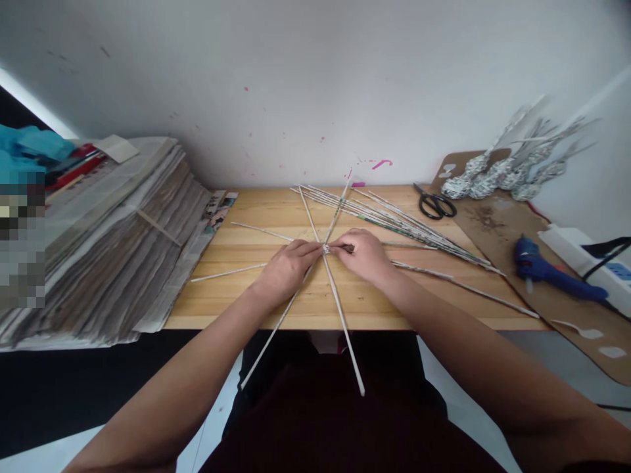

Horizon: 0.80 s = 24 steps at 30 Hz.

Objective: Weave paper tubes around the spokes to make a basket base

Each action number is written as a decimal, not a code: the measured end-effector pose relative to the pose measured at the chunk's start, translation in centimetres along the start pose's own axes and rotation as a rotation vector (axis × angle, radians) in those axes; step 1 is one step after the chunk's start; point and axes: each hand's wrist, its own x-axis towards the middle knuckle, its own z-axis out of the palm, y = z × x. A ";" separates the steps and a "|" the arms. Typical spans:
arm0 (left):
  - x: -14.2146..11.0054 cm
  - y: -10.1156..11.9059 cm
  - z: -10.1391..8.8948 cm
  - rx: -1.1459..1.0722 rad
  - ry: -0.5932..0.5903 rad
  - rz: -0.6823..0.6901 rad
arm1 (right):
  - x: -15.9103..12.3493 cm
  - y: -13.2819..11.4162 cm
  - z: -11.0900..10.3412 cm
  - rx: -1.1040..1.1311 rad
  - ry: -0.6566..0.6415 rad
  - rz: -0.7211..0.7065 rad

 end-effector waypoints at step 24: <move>-0.2 -0.3 0.5 -0.013 0.041 0.018 | 3.0 -1.6 -0.7 -0.035 -0.226 0.297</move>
